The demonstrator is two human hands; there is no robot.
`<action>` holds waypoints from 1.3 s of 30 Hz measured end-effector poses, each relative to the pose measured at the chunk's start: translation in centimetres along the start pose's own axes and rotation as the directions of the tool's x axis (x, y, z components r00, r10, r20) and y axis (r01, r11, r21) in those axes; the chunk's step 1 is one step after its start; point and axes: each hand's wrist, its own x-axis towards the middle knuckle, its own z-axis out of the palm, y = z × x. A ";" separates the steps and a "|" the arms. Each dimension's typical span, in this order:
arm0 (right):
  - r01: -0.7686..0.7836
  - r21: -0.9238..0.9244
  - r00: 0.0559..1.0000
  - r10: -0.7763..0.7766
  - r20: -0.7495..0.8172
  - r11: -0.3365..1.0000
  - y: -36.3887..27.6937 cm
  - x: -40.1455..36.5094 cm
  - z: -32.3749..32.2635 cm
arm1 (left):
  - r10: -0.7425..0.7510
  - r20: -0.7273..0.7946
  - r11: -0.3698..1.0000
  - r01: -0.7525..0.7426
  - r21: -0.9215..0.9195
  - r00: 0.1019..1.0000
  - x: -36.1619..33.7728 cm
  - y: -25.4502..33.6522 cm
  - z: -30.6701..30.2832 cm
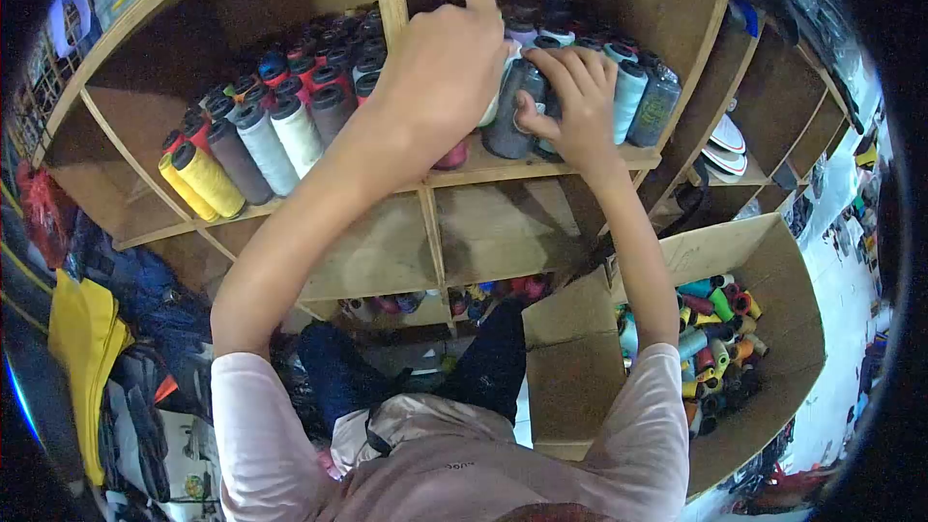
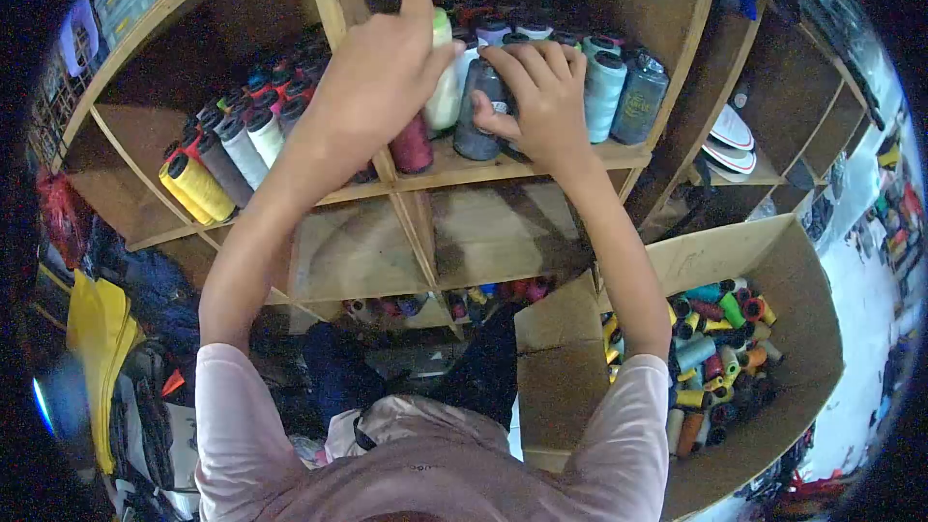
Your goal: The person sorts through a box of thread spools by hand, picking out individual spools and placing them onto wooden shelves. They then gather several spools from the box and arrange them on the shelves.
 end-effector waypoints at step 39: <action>0.016 0.012 0.999 -0.015 -0.031 1.000 -0.1 -0.1 -0.1 | 0.014 -0.189 0.901 0.070 0.428 0.982 -1.0 0.6 4.7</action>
